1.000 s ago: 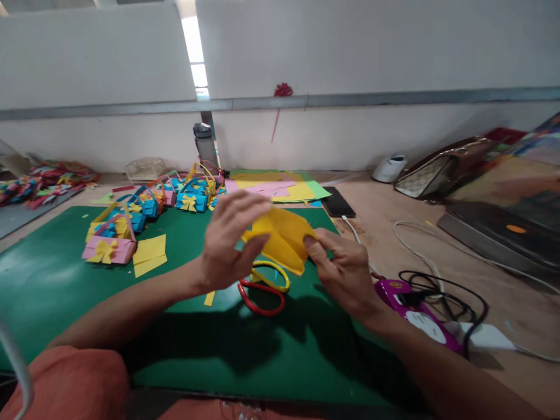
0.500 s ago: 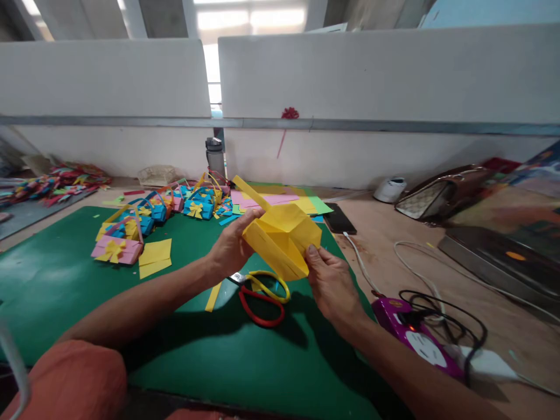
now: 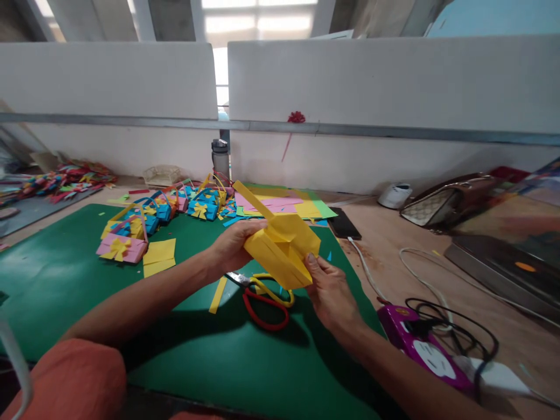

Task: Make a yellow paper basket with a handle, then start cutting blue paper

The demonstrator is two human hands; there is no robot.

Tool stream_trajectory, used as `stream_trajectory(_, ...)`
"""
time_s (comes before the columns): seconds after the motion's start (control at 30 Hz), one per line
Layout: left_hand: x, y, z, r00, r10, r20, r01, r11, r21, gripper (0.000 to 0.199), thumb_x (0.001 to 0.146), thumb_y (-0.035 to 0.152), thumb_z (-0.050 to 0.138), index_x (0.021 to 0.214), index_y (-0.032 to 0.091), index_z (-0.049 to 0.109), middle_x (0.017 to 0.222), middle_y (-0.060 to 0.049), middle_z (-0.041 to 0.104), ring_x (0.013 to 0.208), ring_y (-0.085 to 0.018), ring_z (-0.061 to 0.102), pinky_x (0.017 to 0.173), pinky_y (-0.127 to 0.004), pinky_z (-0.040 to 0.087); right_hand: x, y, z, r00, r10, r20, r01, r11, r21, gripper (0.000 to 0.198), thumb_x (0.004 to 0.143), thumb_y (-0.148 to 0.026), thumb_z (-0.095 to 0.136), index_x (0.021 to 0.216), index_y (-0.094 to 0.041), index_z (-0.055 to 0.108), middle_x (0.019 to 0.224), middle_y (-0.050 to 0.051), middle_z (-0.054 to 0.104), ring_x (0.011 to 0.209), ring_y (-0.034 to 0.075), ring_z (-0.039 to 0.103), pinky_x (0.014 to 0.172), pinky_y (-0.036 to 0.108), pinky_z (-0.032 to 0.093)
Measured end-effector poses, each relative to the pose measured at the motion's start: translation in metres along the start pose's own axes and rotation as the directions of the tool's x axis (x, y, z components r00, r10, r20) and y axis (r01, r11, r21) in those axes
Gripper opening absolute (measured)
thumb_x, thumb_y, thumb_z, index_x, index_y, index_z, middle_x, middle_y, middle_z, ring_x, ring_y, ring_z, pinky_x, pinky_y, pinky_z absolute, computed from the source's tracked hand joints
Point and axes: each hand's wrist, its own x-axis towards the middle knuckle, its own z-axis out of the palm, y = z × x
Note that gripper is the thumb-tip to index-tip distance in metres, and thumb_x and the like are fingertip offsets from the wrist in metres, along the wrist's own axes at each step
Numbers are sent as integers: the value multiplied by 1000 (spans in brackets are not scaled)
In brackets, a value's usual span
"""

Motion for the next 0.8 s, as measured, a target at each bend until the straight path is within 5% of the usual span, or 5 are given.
stream_trajectory(0.17,-2,8,-3,999,-44,-5,44,997,57,19,59,9,63,77,8,69,67,-6,69,53,-11,62,55,-19,45,1,1,0,1000,19,-11,-19,999,34,28,65,-44,71,84,-23,67,84,-2,72,77,16,66,55,22,49)
stream_trajectory(0.53,-2,12,-7,998,-34,-46,36,998,51,17,68,11,60,82,6,68,75,-8,71,69,-16,67,70,-25,51,7,7,-5,991,-3,133,19,992,-124,33,66,-48,69,79,-19,66,74,1,69,66,14,63,66,27,51)
stream_trajectory(0.63,-7,21,-9,993,31,-112,-24,998,61,20,66,12,61,85,8,68,78,-5,72,70,-15,67,70,-25,53,10,-12,-13,984,-154,87,169,964,-207,39,73,-54,60,89,-18,65,78,2,68,69,14,63,68,28,51)
stream_trajectory(0.73,-12,30,-13,979,100,-175,-72,984,162,16,63,14,66,79,10,67,74,-4,71,67,-15,66,69,-25,52,9,-33,-25,907,-415,68,393,779,-489,37,83,-47,51,103,-18,61,84,4,66,73,15,63,71,31,50)
stream_trajectory(0.8,-15,33,-15,969,126,-212,-77,971,226,15,61,16,68,75,10,66,68,-4,69,65,-16,66,67,-25,51,6,-38,-33,856,-478,195,426,440,-790,30,86,-37,50,105,-17,61,91,7,66,82,18,62,76,33,47)
